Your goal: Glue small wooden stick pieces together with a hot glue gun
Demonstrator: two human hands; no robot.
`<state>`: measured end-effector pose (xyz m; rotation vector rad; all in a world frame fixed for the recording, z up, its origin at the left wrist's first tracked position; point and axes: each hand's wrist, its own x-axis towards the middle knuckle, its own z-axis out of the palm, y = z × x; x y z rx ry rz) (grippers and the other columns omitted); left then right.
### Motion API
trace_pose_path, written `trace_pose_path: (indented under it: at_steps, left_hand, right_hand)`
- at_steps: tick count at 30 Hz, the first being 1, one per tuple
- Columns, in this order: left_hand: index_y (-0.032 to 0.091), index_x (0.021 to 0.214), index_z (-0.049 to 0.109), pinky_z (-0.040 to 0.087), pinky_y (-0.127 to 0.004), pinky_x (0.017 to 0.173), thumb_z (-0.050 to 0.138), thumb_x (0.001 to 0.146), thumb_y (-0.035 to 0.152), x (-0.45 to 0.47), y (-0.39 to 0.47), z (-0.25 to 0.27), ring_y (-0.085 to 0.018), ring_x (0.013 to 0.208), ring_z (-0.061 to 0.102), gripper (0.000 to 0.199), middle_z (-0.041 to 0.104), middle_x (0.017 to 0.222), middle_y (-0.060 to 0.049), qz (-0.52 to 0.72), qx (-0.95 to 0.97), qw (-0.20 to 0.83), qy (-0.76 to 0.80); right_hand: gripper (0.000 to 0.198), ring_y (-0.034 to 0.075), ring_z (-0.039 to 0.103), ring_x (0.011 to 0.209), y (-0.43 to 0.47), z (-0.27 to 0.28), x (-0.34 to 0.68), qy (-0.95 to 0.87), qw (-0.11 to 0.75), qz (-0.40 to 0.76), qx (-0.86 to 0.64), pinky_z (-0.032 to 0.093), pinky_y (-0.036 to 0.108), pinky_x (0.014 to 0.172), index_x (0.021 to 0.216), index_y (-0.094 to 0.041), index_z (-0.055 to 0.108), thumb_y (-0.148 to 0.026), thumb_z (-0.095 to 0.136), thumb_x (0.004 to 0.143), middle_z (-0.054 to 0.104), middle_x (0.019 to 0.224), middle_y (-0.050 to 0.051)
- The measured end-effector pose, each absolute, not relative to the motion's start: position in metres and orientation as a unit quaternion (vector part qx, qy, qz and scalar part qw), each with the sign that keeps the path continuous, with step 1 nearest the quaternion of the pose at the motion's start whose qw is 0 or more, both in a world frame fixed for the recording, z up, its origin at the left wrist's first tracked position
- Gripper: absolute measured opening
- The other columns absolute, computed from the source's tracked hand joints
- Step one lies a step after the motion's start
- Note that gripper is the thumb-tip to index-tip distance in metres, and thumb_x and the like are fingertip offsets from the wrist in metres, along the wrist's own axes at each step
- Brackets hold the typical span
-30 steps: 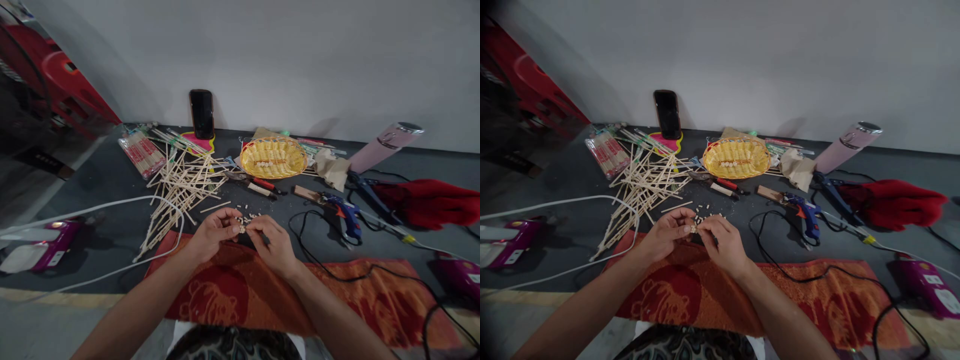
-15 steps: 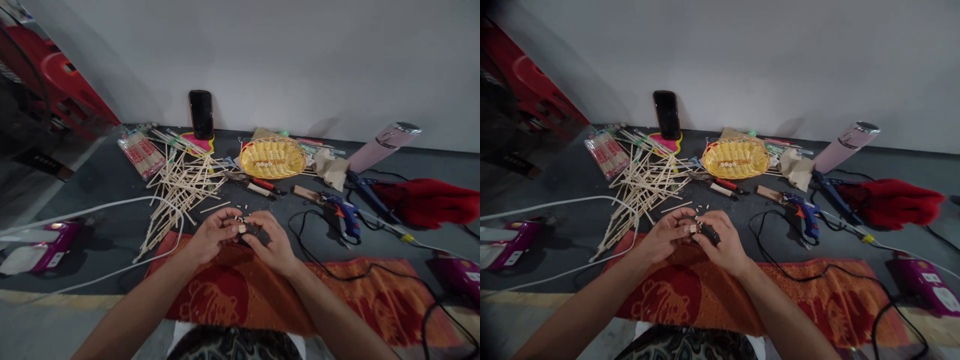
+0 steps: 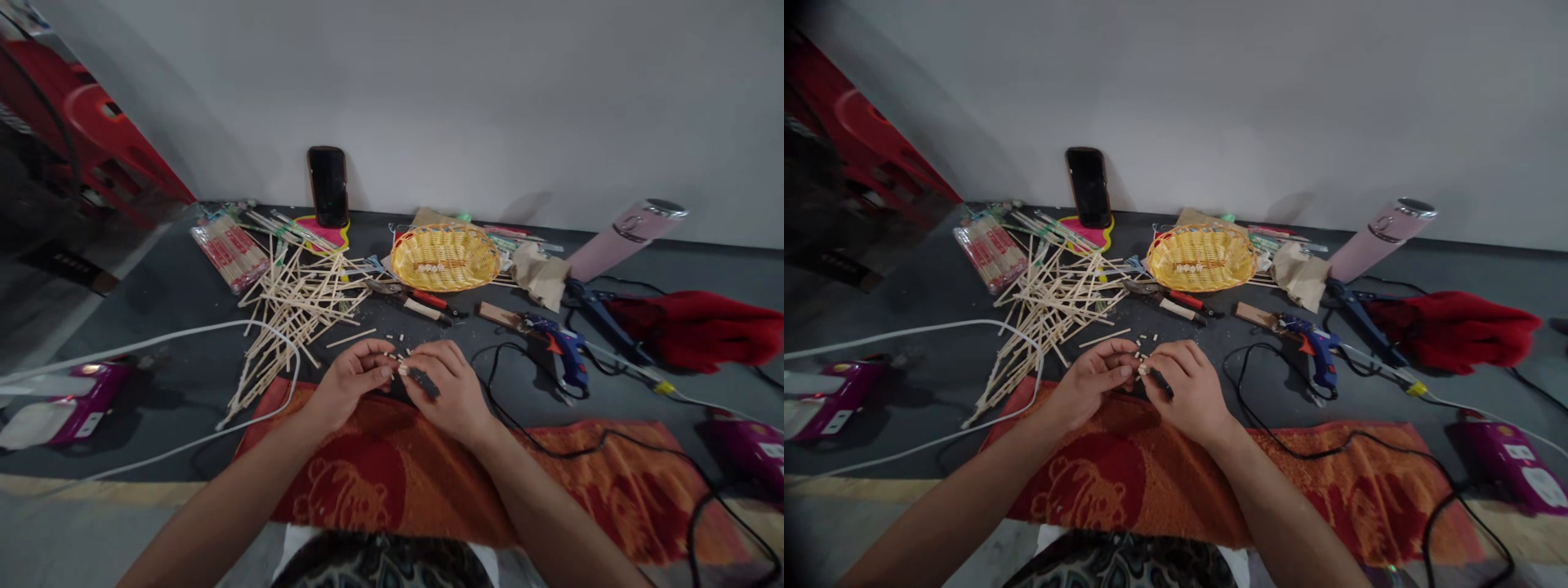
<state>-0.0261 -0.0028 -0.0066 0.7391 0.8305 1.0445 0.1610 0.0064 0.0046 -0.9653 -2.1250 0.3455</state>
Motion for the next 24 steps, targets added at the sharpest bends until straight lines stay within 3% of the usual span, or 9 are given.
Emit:
trace_pose_path:
  at_steps: [6, 24]
  left_hand:
    - [0.017, 0.107, 0.061, 0.045, -0.022, 0.066, 0.076, 0.069, 0.022, -0.0255, -0.0028, -0.0067, -0.012, 0.073, 0.06, 0.041, 0.07, 0.087, -0.006, 0.463, 0.35, 0.721, 0.379]
    - [0.017, 0.109, 0.059, 0.041, -0.022, 0.063, 0.078, 0.067, 0.024, -0.0268, -0.0032, -0.0064, -0.009, 0.061, 0.054, 0.046, 0.065, 0.071, -0.001, 0.454, 0.352, 0.723, 0.383]
  right_hand:
    - [0.018, 0.021, 0.057, 0.092, 0.0072, 0.0035, 0.1622, -0.837, 0.379, 0.136, -0.37, 0.048, 0.04, 0.083, 0.099, -0.023, 0.06, -0.016, 0.061, 0.082, 0.063, 0.097, 0.006]
    - [0.016, 0.02, 0.058, 0.09, 0.0065, -0.0023, 0.162, -0.858, 0.36, 0.144, -0.339, 0.049, 0.039, 0.082, 0.102, -0.024, 0.064, -0.025, 0.062, 0.086, 0.065, 0.099, 0.006]
